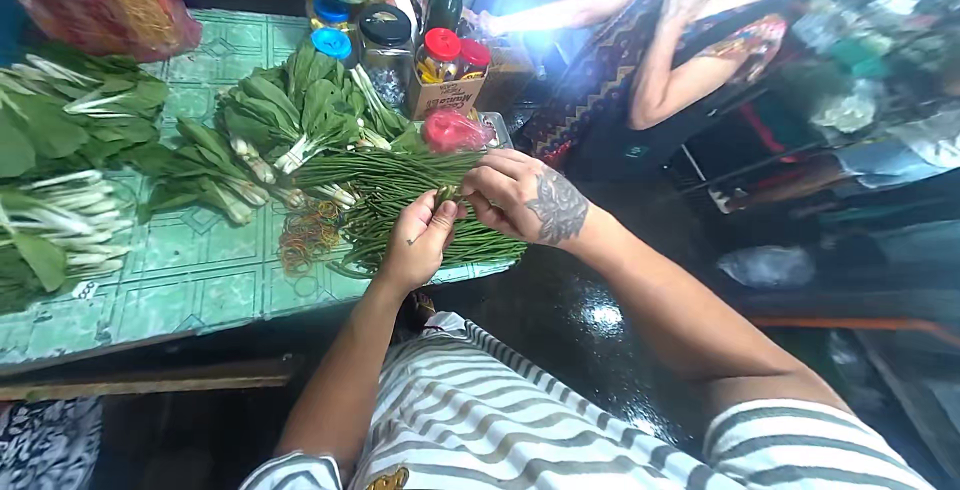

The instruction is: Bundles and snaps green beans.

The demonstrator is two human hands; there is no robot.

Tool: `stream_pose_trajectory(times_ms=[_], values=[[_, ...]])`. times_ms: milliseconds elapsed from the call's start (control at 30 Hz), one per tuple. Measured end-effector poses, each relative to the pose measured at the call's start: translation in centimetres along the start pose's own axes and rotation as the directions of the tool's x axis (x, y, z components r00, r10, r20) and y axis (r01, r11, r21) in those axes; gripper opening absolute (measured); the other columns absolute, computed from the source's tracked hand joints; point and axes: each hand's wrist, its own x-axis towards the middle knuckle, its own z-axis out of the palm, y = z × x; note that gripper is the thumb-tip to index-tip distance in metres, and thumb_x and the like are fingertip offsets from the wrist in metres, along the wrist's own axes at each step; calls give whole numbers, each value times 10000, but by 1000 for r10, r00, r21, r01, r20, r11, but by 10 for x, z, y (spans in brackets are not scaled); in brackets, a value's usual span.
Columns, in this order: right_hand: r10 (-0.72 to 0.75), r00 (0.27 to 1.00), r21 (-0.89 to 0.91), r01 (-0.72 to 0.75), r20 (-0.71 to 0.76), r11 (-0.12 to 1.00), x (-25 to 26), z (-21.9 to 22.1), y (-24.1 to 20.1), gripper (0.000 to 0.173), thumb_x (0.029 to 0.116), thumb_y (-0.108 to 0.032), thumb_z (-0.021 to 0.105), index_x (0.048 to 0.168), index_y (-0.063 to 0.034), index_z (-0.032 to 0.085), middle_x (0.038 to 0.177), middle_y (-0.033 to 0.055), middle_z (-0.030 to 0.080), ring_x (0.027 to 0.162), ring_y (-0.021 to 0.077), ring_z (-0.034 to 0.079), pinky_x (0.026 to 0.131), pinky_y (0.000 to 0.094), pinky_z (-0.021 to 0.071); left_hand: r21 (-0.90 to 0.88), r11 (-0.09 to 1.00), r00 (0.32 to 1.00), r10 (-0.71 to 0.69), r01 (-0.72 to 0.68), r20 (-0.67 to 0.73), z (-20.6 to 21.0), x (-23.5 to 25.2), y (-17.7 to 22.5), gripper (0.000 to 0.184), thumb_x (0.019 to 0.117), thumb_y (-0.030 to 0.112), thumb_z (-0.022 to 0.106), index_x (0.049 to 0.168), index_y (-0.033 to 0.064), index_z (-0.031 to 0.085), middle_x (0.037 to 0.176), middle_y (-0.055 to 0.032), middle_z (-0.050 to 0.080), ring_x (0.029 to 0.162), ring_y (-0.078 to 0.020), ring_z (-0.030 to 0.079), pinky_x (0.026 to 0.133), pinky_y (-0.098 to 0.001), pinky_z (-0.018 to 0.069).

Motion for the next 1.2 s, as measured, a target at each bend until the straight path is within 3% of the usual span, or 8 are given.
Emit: stream_pose_trajectory(times_ms=[133, 200, 300, 400, 567, 700, 967, 1200], values=[[315, 947, 346, -277, -57, 896, -4, 22, -15, 114, 935, -90, 545, 951, -36, 644, 812, 43, 614, 712, 132, 603, 643, 300, 547, 101, 994, 999, 42, -45, 23, -8, -4, -2, 182, 1083, 191, 483, 1074, 87, 631, 781, -28, 574, 572, -102, 468, 529, -244, 411], [522, 853, 706, -385, 26, 594, -13, 32, -20, 130, 969, -108, 485, 983, -63, 606, 741, 15, 573, 598, 94, 545, 518, 259, 473, 77, 995, 997, 65, -68, 44, -13, -9, -4, 178, 1078, 190, 483, 1063, 85, 627, 773, -15, 564, 586, -89, 473, 547, -235, 417], [586, 789, 915, -355, 181, 195, -35, 46, -21, 106, 997, -133, 551, 1012, -73, 637, 799, 49, 629, 683, 138, 606, 639, 317, 544, -26, 996, 995, 82, -80, 53, -25, -19, -2, 193, 1084, 202, 461, 1043, 88, 611, 709, 10, 497, 575, -70, 448, 553, -222, 410], [517, 848, 719, -429, 114, 546, -45, 55, -23, 59, 936, -107, 704, 952, -53, 720, 857, 15, 718, 738, 92, 679, 691, 283, 601, -78, 994, 996, 85, -82, 40, -35, -25, 1, 205, 1090, 197, 438, 1041, 87, 604, 707, 14, 493, 575, -69, 447, 561, -228, 416], [190, 927, 204, -127, -323, 971, -11, 24, -46, 211, 966, -140, 628, 1113, -102, 774, 1129, 109, 691, 1049, 215, 658, 889, 386, 577, -134, 988, 992, 90, -77, 90, -33, -25, 2, 235, 1095, 245, 443, 1058, 78, 605, 754, 1, 519, 579, -70, 451, 550, -229, 419], [-92, 937, -135, 49, -336, 990, 0, 11, -41, 187, 961, -162, 674, 1095, -133, 800, 1069, 84, 742, 984, 256, 664, 871, 436, 509, -162, 984, 984, 100, -76, 147, -25, -27, 4, 236, 1091, 252, 461, 1046, 73, 608, 730, 3, 518, 562, -66, 450, 532, -227, 413], [-313, 900, -230, 250, -303, 941, -3, 1, -37, 115, 960, -107, 675, 1010, -96, 778, 1023, 97, 737, 933, 260, 652, 878, 441, 491, -323, 947, 985, 53, 2, 164, -21, -35, 9, 227, 1087, 259, 470, 1034, 77, 595, 759, -1, 526, 558, -62, 444, 517, -218, 406], [-41, 932, 0, 43, -359, 999, -3, 20, -38, 185, 938, -183, 622, 909, -61, 758, 854, 79, 702, 865, 241, 651, 782, 406, 510, -156, 988, 994, 26, -9, 109, -15, -30, 6, 198, 1085, 194, 465, 1093, 69, 618, 729, -6, 538, 549, -64, 447, 519, -219, 410]])
